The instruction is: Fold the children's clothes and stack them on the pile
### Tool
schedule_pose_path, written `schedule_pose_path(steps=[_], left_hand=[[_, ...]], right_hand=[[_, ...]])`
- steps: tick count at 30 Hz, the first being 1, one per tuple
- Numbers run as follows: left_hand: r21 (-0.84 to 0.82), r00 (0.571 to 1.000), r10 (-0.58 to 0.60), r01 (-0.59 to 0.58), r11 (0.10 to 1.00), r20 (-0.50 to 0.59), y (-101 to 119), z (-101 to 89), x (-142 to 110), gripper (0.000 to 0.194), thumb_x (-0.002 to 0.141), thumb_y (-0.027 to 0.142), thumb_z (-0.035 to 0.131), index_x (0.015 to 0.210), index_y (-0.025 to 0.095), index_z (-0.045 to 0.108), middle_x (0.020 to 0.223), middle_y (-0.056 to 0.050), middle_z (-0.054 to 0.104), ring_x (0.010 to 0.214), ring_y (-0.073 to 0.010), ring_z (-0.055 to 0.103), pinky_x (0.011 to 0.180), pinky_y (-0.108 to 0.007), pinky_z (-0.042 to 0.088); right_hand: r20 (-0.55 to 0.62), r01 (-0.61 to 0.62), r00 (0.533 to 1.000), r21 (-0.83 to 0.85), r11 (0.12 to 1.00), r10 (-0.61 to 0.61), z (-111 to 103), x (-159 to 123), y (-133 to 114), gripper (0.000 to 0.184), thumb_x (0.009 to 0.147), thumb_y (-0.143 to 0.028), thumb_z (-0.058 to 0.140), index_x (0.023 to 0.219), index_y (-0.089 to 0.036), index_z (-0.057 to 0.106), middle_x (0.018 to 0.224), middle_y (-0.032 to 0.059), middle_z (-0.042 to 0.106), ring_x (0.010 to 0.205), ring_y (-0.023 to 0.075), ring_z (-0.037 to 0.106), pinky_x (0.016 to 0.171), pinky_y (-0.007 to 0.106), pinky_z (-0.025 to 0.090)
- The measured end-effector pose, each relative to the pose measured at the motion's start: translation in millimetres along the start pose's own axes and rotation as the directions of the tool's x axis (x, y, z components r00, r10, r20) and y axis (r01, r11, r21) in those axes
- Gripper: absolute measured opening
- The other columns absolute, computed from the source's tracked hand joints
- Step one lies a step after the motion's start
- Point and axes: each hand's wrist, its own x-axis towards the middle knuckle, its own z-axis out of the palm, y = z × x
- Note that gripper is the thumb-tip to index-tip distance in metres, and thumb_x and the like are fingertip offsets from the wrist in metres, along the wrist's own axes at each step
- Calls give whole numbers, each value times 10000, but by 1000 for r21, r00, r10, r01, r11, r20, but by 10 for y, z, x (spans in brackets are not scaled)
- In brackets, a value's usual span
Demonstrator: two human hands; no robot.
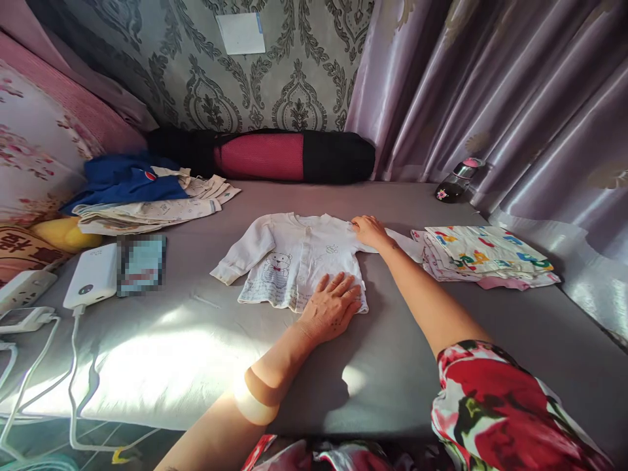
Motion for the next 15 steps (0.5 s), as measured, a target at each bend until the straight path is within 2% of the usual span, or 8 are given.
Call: schedule_pose_path(steps=[3, 6, 13, 15], left_hand=[[13, 1000, 19, -19, 1000, 8, -3, -5, -9, 464, 1038, 403, 281, 1421, 240, 486, 1534, -76, 439, 1457, -273, 319, 1183, -538, 244], [31, 999, 27, -28, 999, 22, -1, -13, -10, 485, 1040, 412, 261, 1446, 234, 457, 1548, -84, 416, 1460, -283, 311, 1181, -547, 244], [33, 1000, 25, -25, 999, -2, 4, 6, -11, 469, 1036, 398, 283, 1438, 237, 463, 1532, -87, 437, 1450, -287, 327, 1174, -558, 264], [22, 1000, 26, -26, 999, -12, 11, 12, -9, 467, 1036, 399, 282, 1432, 235, 467, 1528, -87, 443, 1450, -286, 330, 1175, -560, 265]], right_hand=[[-7, -81, 997, 20, 996, 82, 48, 96, -159, 311, 968, -277, 456, 1201, -181, 639, 1311, 145, 580, 1242, 296, 475, 961, 370, 380], [-18, -144, 989, 49, 988, 145, 85, 172, -205, 278, 947, -267, 480, 1154, -178, 644, 1278, 138, 588, 1235, 290, 484, 965, 371, 382], [-138, -187, 972, 44, 981, 191, 156, 186, -244, 290, 935, -225, 453, 1146, -156, 640, 1229, 163, 598, 1185, 291, 514, 959, 414, 385], [-161, -155, 974, 34, 987, 159, 146, 188, -296, 315, 935, -180, 429, 1164, -156, 644, 1246, 169, 594, 1206, 300, 500, 964, 426, 381]])
